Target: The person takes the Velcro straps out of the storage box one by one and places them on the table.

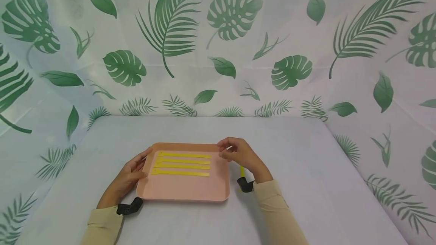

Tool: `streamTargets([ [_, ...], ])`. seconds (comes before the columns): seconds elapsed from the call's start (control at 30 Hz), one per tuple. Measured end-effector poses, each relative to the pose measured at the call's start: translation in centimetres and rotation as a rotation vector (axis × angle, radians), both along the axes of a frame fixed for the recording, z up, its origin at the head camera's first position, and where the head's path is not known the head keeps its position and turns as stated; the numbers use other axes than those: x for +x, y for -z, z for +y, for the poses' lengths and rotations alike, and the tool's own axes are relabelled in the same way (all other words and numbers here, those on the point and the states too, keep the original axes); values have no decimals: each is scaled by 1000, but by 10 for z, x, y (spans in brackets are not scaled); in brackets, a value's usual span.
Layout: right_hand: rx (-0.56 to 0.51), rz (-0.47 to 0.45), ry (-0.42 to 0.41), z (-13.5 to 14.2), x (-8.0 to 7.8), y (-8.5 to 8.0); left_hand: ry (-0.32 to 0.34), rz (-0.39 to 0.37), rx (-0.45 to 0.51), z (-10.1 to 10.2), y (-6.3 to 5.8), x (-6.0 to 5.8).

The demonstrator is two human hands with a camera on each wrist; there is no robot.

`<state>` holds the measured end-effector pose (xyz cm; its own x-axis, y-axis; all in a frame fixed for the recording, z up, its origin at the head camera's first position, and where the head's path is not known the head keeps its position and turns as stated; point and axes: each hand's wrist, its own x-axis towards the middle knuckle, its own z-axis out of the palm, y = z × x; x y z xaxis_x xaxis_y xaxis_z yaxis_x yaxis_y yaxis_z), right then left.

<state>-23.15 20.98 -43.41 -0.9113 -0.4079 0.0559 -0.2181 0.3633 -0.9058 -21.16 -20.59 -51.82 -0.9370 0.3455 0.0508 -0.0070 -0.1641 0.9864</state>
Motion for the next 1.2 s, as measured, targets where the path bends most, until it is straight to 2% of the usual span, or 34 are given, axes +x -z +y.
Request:
streamTargets([
  [0.33,-25,25,-52,-17,-8,0,13,14,18,-1,3,-3],
  [0.53,-29,-8,-52,-26,-11,0,15,8,22,0,4,-2],
  [0.87,-9,-39,-124,-45,-13,4,9,5,28,-1,3,-2],
  [1.2,12,-65,-160,-65,-17,3,-6,-2,17,-1,3,-3],
])
